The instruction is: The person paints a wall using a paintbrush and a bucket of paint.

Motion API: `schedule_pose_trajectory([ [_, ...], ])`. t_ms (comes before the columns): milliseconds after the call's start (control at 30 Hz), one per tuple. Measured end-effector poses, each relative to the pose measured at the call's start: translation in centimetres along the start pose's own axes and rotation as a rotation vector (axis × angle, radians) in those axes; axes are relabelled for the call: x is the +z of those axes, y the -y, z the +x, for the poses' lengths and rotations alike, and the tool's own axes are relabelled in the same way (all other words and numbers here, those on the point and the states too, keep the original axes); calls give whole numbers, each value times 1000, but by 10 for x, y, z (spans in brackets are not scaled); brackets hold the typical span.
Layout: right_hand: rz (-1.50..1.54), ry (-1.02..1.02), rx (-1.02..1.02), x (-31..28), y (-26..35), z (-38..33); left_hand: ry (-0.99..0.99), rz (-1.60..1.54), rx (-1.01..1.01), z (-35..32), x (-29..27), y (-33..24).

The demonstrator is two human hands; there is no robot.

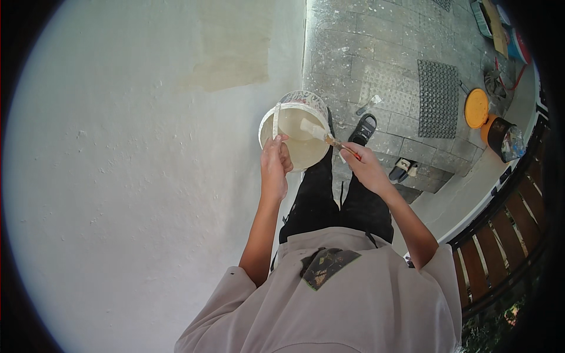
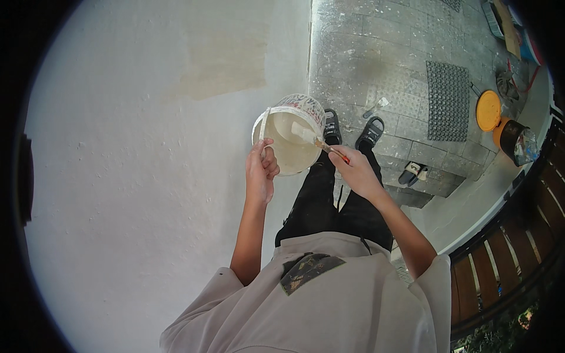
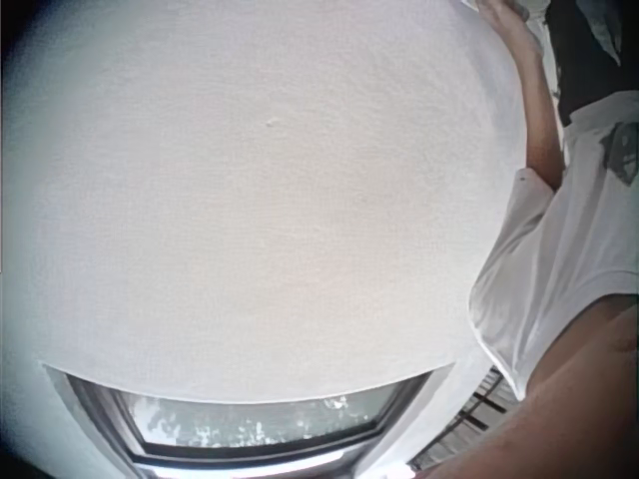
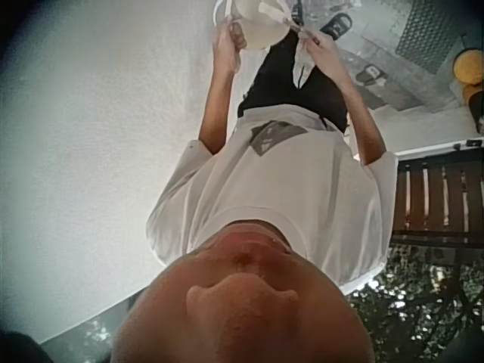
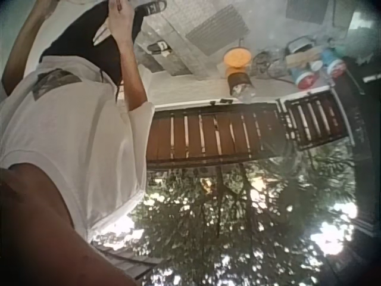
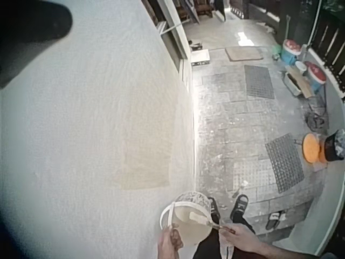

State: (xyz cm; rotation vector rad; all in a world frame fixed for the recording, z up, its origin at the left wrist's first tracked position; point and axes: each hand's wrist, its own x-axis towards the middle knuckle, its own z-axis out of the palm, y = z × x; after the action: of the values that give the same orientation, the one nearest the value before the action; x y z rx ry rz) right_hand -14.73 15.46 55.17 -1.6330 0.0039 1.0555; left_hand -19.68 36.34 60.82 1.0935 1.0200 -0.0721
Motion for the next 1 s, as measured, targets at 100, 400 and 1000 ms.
schedule_pose_trajectory([
  [100,-4,42,6,-13,4,-1,-26,-15,-1,-3,4,1],
  [400,32,187,-11,-43,29,23,-137,-69,-11,-8,7,17],
  [1000,-304,227,-222,-18,30,11,-214,-212,-46,-27,-22,45],
])
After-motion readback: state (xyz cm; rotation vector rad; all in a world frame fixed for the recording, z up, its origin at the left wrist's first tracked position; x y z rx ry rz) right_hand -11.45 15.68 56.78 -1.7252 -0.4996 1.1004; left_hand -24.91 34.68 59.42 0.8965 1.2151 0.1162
